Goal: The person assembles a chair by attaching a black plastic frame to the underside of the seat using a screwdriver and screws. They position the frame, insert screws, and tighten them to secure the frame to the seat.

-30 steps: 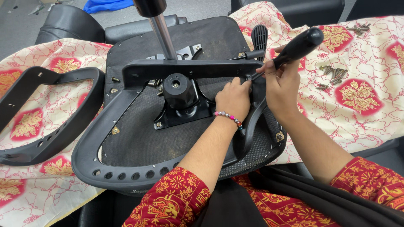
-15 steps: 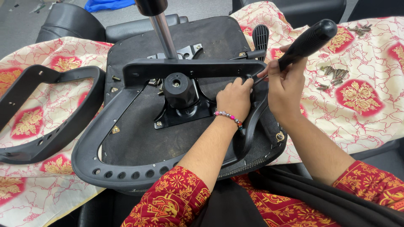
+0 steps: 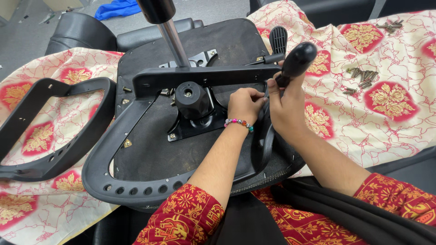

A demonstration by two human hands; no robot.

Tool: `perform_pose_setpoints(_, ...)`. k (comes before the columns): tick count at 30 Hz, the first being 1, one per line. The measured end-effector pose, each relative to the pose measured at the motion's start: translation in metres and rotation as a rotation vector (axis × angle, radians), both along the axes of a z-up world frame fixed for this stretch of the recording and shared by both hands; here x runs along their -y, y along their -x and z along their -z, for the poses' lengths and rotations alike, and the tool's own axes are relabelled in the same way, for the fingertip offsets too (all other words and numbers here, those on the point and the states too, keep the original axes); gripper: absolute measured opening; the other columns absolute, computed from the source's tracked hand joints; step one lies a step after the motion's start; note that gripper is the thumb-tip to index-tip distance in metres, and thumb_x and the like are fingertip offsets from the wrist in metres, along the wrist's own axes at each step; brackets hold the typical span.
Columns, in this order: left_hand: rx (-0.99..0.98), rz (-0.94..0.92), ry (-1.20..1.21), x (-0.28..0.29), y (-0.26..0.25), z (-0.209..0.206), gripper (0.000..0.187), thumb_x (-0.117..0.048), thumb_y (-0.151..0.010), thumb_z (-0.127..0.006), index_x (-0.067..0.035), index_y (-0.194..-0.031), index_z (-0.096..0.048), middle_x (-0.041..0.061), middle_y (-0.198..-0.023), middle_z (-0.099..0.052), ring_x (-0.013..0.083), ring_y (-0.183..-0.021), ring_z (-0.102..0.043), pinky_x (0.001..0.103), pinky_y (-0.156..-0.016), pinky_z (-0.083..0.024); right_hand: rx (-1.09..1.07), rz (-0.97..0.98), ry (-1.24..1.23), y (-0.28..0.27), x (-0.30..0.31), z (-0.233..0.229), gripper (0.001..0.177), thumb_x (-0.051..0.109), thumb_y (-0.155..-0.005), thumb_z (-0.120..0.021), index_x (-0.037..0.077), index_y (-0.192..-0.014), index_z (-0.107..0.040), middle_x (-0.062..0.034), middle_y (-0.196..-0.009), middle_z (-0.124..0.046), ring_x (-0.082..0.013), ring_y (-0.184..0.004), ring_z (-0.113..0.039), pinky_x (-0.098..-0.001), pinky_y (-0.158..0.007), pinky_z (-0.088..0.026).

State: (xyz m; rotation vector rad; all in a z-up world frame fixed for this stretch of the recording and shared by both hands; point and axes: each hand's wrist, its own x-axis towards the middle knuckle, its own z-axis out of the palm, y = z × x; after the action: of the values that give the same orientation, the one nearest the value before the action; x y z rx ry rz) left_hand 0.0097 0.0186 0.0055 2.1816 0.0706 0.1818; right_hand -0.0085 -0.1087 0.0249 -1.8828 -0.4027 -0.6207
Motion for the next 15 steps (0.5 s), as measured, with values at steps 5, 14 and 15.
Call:
perform_pose_setpoints(5, 0.089, -0.014, -0.183, 0.01, 0.011, -0.001, 0.011, -0.015, -0.082, -0.075, -0.012, -0.091, -0.08, 0.007, -0.097, -0.074, 0.0258, -0.089, -0.073, 0.038, -0.079, -0.059, 0.088, -0.048, -0.065, -0.004, -0.003, 0.004, 0.044, 0.01, -0.113, -0.061, 0.001, -0.143, -0.031, -0.0111, -0.111, -0.063, -0.0227, -0.097, -0.066, -0.0352, -0.086, -0.052)
perform_pose_setpoints(14, 0.337, 0.292, -0.663, -0.006, 0.024, 0.002, 0.02, -0.017, -0.091, -0.065, -0.015, -0.105, -0.078, 0.004, -0.103, -0.072, 0.0242, -0.098, -0.068, 0.043, -0.087, -0.054, 0.057, -0.075, -0.018, -0.006, 0.0, 0.002, 0.035, 0.01, -0.111, -0.06, 0.001, -0.138, -0.039, -0.012, -0.105, -0.061, -0.0247, -0.091, -0.064, -0.0368, -0.083, -0.051)
perform_pose_setpoints(15, 0.358, 0.314, -0.684, -0.008, 0.025, 0.002, 0.022, -0.016, -0.091, -0.065, -0.013, -0.108, -0.078, 0.004, -0.107, -0.073, 0.0243, -0.098, -0.068, 0.043, -0.086, -0.054, 0.045, -0.07, -0.009, -0.005, 0.0, 0.002, 0.032, 0.01, -0.112, -0.059, 0.001, -0.136, -0.041, -0.0124, -0.104, -0.061, -0.025, -0.091, -0.064, -0.0372, -0.083, -0.052)
